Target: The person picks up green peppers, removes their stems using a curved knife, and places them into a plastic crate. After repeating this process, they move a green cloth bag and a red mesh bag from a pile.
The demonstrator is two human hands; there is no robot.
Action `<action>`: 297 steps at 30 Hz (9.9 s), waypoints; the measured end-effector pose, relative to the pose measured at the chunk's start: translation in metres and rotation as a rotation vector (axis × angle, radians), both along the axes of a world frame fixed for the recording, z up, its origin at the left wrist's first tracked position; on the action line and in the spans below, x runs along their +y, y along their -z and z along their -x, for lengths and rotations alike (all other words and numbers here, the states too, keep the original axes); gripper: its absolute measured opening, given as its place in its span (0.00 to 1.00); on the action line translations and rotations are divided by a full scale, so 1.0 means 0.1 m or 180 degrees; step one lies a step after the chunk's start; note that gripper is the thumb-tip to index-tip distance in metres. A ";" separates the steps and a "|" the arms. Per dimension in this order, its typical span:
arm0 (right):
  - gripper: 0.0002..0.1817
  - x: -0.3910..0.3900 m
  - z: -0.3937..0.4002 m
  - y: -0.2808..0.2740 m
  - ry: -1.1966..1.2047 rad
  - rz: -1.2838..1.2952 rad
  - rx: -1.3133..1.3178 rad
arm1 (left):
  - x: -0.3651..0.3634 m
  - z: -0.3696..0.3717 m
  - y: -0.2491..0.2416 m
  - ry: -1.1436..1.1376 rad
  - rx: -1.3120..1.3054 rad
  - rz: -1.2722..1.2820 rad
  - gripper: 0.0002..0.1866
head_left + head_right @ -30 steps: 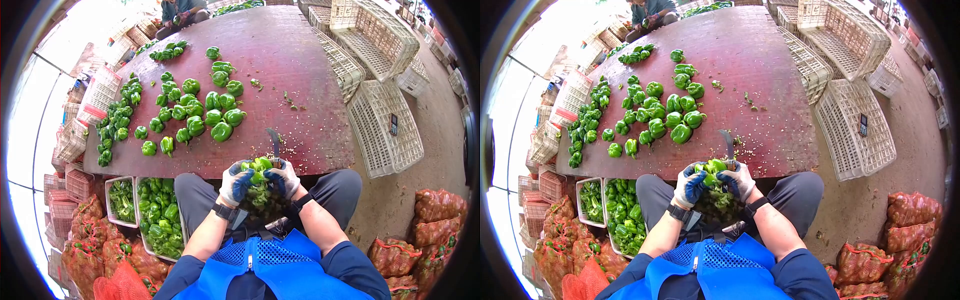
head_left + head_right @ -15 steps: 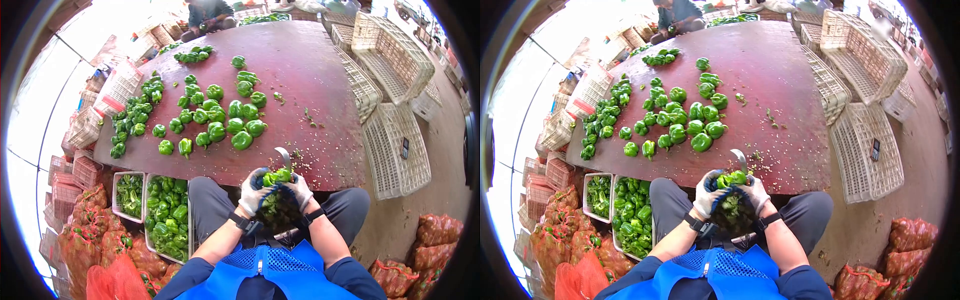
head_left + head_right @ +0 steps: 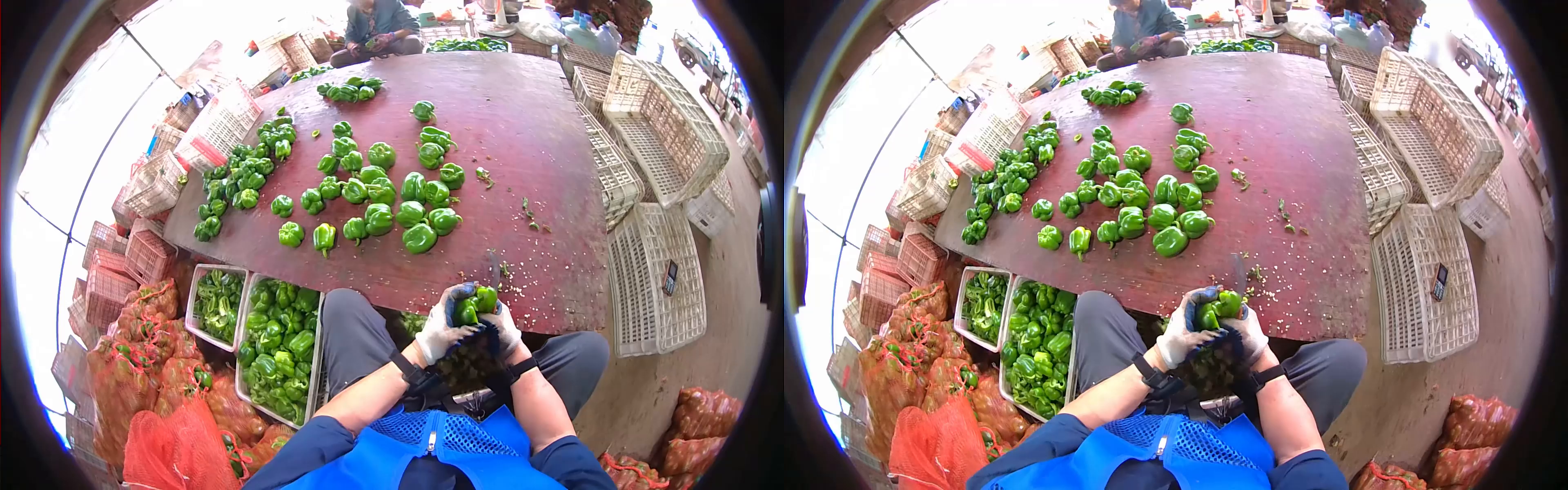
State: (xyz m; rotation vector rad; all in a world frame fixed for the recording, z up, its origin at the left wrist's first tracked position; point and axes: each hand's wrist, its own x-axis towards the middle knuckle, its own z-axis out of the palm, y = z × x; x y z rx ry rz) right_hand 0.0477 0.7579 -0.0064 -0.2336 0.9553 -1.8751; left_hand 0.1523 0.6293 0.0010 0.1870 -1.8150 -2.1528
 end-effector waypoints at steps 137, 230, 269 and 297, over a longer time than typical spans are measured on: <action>0.21 -0.30 -0.11 0.49 -0.0394 -0.2158 0.2252 | -0.68 -0.02 0.30 -0.1115 -0.1819 0.2151 0.33; 0.37 -0.14 -0.06 0.01 0.0054 -0.0905 0.2910 | -0.31 -0.25 -0.11 -0.0234 -0.0916 -0.1567 0.16; 0.15 -0.33 -0.33 0.43 -0.1496 -0.1637 0.2224 | -3.90 -3.53 -0.54 -0.5051 0.1360 -0.2527 0.32; 0.16 -0.31 -0.20 0.31 -0.2289 -0.2345 0.2315 | -4.21 -1.16 0.33 -0.3556 -0.3053 0.2425 0.42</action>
